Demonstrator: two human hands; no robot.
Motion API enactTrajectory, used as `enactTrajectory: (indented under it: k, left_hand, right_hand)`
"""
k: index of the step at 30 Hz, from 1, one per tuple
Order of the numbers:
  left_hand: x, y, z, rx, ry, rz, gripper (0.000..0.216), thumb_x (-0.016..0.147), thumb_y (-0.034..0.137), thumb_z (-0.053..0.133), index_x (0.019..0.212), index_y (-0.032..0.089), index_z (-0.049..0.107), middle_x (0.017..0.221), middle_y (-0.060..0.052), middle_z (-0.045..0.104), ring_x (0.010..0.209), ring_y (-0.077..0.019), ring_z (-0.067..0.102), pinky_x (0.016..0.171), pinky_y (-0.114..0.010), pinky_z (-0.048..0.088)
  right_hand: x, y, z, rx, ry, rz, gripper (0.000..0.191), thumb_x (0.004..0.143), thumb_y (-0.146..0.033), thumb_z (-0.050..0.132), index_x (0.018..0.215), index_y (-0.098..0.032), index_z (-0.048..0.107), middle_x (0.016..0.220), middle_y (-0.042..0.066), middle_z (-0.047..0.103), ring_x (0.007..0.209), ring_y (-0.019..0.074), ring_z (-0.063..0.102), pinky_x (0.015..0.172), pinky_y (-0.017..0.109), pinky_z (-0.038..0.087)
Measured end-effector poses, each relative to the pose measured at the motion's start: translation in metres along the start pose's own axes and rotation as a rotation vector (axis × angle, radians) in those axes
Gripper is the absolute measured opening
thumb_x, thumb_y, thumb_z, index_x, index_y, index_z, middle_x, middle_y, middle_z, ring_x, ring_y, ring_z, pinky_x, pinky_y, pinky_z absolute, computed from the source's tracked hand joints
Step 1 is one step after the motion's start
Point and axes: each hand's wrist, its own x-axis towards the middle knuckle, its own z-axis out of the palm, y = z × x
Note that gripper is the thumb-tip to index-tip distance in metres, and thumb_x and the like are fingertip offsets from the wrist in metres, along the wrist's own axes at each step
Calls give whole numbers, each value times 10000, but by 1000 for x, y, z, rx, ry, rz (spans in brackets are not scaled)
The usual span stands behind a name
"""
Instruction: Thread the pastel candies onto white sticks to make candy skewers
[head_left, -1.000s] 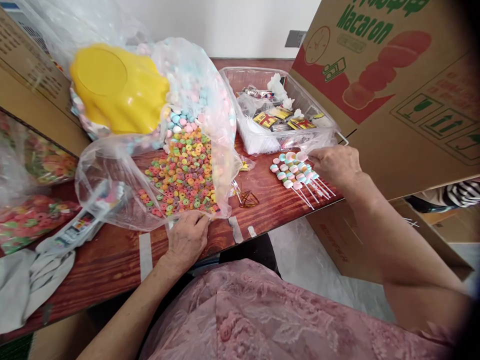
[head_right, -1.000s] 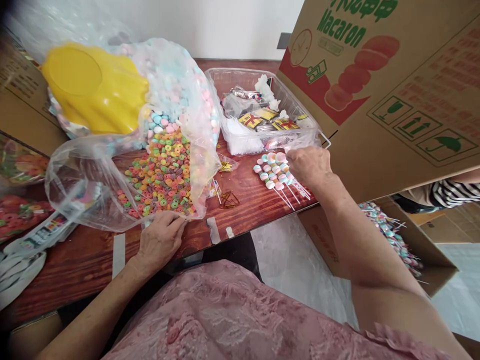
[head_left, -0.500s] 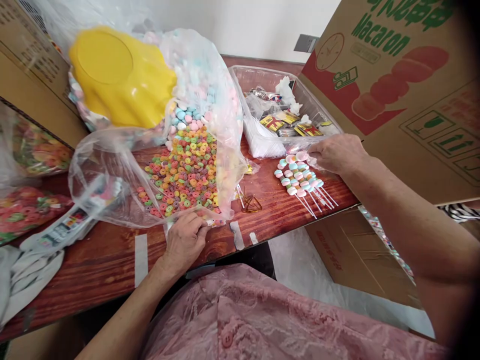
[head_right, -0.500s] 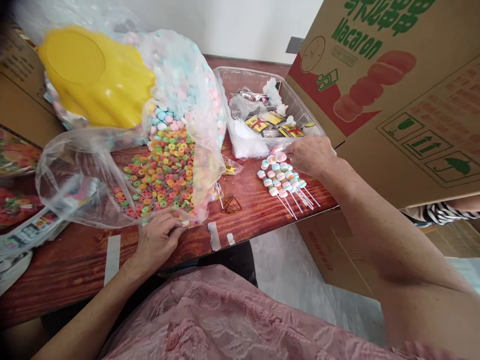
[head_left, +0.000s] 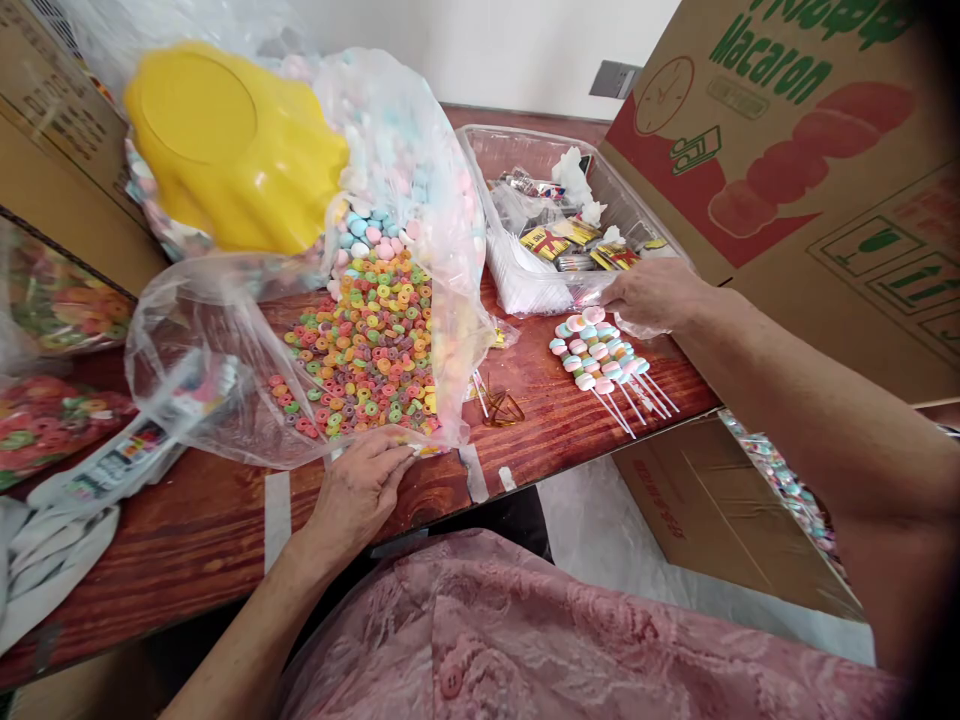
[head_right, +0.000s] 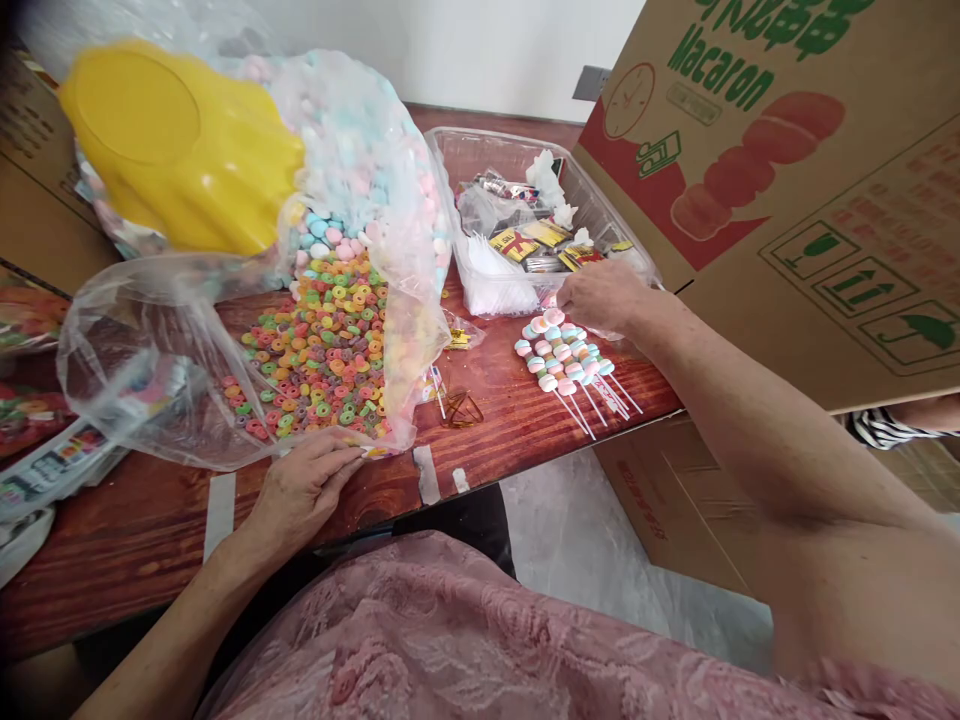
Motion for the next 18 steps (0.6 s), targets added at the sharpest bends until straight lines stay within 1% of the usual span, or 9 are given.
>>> enactTrajectory:
  k: [3, 6, 8, 10, 13, 15, 18]
  left_hand:
    - [0, -1, 2, -8, 10, -24, 197, 954, 184, 535, 898, 165, 723, 883, -65, 716, 919, -215, 685, 823, -355, 560]
    - [1, -1, 3, -29, 30, -63, 195, 945, 193, 552, 834, 168, 710, 818, -51, 699, 899, -208, 686, 833, -353, 558]
    - [2, 1, 4, -54, 34, -88, 190, 937, 192, 565, 805, 173, 700, 830, -49, 705, 950, -212, 687, 860, -351, 556]
    - [3, 1, 4, -71, 39, -107, 189, 933, 193, 575, 786, 176, 692, 840, -47, 713, 963, -211, 690, 864, -351, 557]
    - [3, 1, 4, -85, 50, -103, 176, 929, 203, 591, 795, 172, 701, 836, -48, 721, 931, -208, 696, 843, -350, 563]
    - [1, -1, 3, -90, 54, -75, 154, 928, 212, 599, 841, 170, 719, 865, -57, 728, 935, -209, 695, 840, -353, 564]
    - [-2, -4, 2, -89, 62, -36, 139, 926, 221, 607, 918, 169, 735, 923, -73, 728, 948, -210, 685, 848, -359, 561]
  right_hand:
    - [14, 0, -13, -10, -70, -47, 447, 868, -361, 499, 675, -18, 710, 778, 6, 749, 723, -3, 627, 579, 227, 226]
    - [20, -3, -22, -27, -146, -62, 391, 860, -319, 524, 729, -17, 734, 718, -16, 736, 717, 6, 616, 604, 217, 246]
    - [19, -6, -24, -43, -170, -59, 289, 852, -260, 585, 822, -32, 761, 752, -6, 750, 772, 43, 635, 653, 226, 279]
    - [13, -10, -24, -62, -166, -53, 222, 859, -212, 627, 928, -61, 774, 881, 34, 773, 879, 103, 657, 714, 250, 318]
    - [0, -16, -19, -94, -132, -25, 229, 914, -191, 598, 1027, -97, 774, 1050, 123, 759, 1014, 214, 661, 799, 319, 369]
    - [-10, -18, -15, -111, -112, 0, 238, 928, -182, 575, 1037, -105, 773, 1095, 175, 741, 1060, 272, 655, 832, 369, 394]
    - [-22, -21, -7, -105, -85, 41, 189, 870, -132, 620, 963, -100, 781, 1073, 219, 736, 1057, 319, 664, 831, 406, 422]
